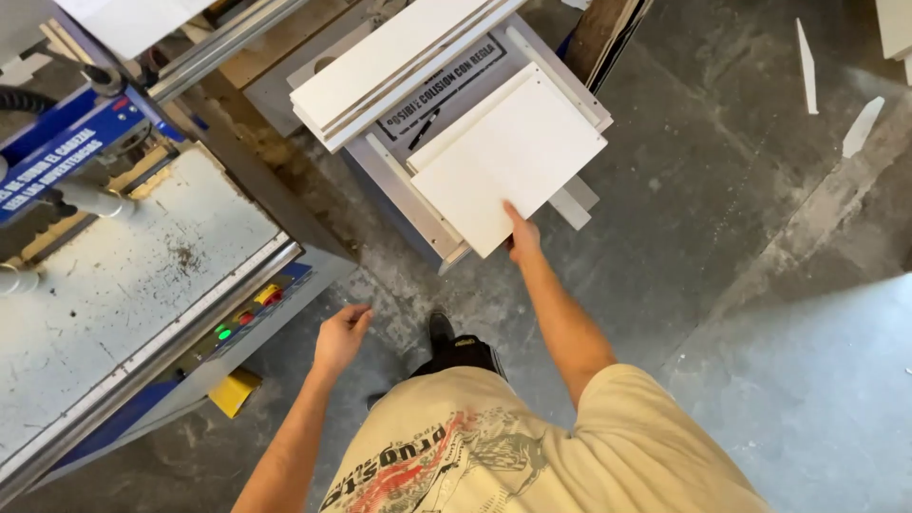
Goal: Drilling holes into white wooden panels using a multi-spindle drilling machine and stacking the finished pieces.
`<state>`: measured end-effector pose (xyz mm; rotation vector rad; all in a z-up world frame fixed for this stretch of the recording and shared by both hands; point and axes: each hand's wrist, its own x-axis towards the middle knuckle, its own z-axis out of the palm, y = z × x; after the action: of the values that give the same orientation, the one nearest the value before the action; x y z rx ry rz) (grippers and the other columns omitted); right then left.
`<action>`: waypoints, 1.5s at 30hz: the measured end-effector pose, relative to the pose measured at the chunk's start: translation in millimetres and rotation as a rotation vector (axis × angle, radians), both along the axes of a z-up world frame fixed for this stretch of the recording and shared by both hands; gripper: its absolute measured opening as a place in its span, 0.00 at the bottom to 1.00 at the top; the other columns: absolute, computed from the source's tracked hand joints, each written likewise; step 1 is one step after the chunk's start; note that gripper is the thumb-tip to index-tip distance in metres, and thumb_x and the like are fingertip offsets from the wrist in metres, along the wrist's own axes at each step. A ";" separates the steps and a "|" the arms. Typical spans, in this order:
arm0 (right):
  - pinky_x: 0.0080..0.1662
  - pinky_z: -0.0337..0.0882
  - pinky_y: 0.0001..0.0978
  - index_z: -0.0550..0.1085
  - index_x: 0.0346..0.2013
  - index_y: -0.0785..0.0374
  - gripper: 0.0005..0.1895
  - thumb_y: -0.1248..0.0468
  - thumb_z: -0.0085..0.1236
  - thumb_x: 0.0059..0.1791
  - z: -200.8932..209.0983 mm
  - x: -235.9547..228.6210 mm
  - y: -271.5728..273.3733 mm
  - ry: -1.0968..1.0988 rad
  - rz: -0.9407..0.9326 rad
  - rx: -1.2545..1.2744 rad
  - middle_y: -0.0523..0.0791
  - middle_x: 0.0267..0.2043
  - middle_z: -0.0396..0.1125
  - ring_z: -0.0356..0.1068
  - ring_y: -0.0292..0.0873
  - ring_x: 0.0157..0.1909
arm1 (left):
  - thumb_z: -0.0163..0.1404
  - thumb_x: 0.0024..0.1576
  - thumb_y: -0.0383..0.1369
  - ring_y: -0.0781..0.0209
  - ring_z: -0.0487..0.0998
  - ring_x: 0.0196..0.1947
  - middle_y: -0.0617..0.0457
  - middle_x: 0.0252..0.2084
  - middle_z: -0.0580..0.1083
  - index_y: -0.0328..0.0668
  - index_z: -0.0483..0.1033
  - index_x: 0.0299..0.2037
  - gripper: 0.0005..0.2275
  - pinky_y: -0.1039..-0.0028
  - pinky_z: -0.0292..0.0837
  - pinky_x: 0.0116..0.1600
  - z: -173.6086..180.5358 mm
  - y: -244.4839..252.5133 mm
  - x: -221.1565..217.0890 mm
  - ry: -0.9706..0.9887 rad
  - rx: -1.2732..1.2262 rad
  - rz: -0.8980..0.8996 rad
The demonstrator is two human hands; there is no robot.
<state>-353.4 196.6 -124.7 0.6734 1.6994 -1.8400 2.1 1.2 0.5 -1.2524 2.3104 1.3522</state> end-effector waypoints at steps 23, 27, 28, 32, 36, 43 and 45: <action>0.57 0.75 0.47 0.78 0.56 0.63 0.18 0.63 0.55 0.52 256.9 167.9 -50.5 2.050 0.751 0.129 0.52 0.57 0.73 0.73 0.54 0.57 | 0.36 0.65 0.57 0.29 0.68 0.63 0.25 0.64 0.64 0.25 0.58 0.68 0.37 0.44 0.67 0.65 216.8 -41.4 71.5 1.191 0.767 0.521; 0.63 0.69 0.51 0.77 0.58 0.60 0.20 0.64 0.45 0.54 239.5 206.0 -77.8 2.381 0.929 0.180 0.50 0.61 0.71 0.70 0.54 0.62 | 0.61 0.52 0.25 0.49 0.82 0.43 0.39 0.47 0.78 0.32 0.74 0.58 0.22 0.55 0.81 0.48 204.9 -49.4 150.4 1.063 0.493 0.817; 0.63 0.69 0.51 0.77 0.58 0.60 0.20 0.64 0.45 0.54 250.2 224.1 -82.1 2.389 0.939 0.148 0.50 0.61 0.71 0.70 0.54 0.62 | 0.61 0.52 0.25 0.49 0.82 0.43 0.39 0.47 0.78 0.32 0.74 0.58 0.22 0.55 0.81 0.48 206.0 -42.8 174.3 1.072 0.478 0.838; 0.71 0.53 0.56 0.67 0.66 0.64 0.48 0.39 0.68 0.40 266.7 276.9 -101.6 1.898 1.191 0.295 0.58 0.69 0.59 0.56 0.61 0.72 | 0.60 0.53 0.25 0.53 0.80 0.44 0.40 0.46 0.78 0.30 0.73 0.58 0.21 0.60 0.78 0.48 199.5 -27.5 263.5 1.006 0.389 0.925; 0.62 0.67 0.51 0.72 0.63 0.50 0.34 0.39 0.65 0.48 234.4 313.4 -132.8 0.730 1.200 0.513 0.49 0.61 0.69 0.66 0.55 0.64 | 0.62 0.50 0.25 0.57 0.79 0.41 0.46 0.42 0.78 0.34 0.76 0.55 0.20 0.64 0.78 0.47 193.5 -15.4 332.3 0.990 0.369 0.971; 0.48 0.74 0.40 0.72 0.64 0.52 0.30 0.54 0.66 0.48 118.8 377.1 -170.6 0.635 1.019 0.317 0.51 0.42 0.75 0.76 0.50 0.48 | 0.57 0.60 0.29 0.51 0.82 0.43 0.41 0.50 0.77 0.49 0.58 0.74 0.32 0.66 0.82 0.46 82.6 -64.4 412.2 0.780 0.202 1.021; 0.43 0.76 0.36 0.78 0.56 0.53 0.27 0.54 0.72 0.44 82.3 381.6 -191.3 0.604 0.965 0.346 0.50 0.38 0.76 0.77 0.48 0.43 | 0.58 0.61 0.36 0.54 0.81 0.51 0.42 0.57 0.77 0.47 0.66 0.70 0.26 0.65 0.79 0.53 55.6 -84.0 417.1 0.488 0.026 1.032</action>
<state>28.2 5.2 -42.3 -0.6056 2.1727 -1.0824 419.3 -82.8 56.1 -2.5151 1.8590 2.1419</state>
